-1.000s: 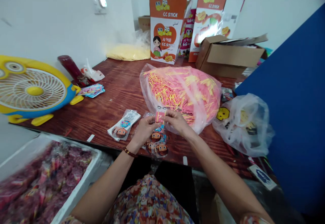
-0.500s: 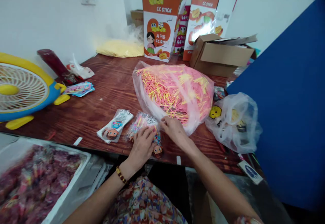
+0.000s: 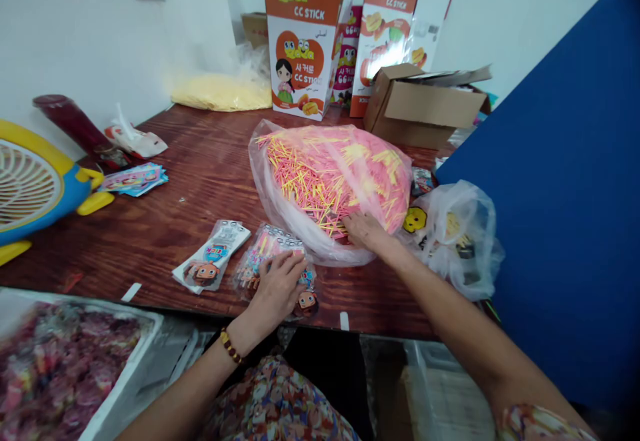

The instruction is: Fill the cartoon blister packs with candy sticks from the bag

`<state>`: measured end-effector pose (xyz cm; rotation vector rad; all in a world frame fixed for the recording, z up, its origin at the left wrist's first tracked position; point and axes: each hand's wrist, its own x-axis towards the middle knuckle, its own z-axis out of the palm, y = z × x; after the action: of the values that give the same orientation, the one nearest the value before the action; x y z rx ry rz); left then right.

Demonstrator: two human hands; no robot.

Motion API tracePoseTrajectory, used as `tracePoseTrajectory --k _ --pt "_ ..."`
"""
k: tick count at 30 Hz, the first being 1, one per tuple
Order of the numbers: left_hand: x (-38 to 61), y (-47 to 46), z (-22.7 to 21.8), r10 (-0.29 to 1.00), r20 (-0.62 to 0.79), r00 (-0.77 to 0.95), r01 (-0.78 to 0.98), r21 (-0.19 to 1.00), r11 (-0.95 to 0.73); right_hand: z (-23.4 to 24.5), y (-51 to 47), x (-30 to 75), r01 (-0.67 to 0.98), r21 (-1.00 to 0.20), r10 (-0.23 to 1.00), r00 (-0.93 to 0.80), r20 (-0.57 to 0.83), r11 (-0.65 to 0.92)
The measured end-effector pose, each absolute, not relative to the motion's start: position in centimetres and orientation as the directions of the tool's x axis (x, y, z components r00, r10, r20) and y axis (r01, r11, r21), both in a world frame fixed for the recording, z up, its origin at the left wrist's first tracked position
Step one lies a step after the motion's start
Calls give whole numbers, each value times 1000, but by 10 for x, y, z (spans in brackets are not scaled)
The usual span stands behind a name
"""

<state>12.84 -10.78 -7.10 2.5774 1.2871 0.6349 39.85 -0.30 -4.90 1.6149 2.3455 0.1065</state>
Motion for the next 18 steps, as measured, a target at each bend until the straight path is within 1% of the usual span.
tracePoseTrajectory --k 5,9,11,13,15,17,18 --pt "111 -98 -67 832 358 424 720 425 -549 -53 1 406 898 225 923 -345 -172 378" --pt "91 -89 -64 867 374 329 720 495 -486 -50 -3 410 891 213 915 -376 -148 400" --pt "93 -85 -58 870 381 313 731 488 -477 -49 -6 410 890 203 912 -383 -150 407" --pt "107 -79 -46 843 398 362 738 430 -519 -49 -8 410 889 198 909 -389 -146 412" --pt "134 -72 -34 779 397 486 704 350 -618 -52 -8 410 887 195 907 -400 -130 419" --pt "164 -63 -26 694 335 637 636 280 -719 -56 -6 413 892 178 909 -402 -110 416" --pt "178 -59 -24 664 296 686 615 251 -748 -57 -5 415 901 150 912 -395 -108 408"
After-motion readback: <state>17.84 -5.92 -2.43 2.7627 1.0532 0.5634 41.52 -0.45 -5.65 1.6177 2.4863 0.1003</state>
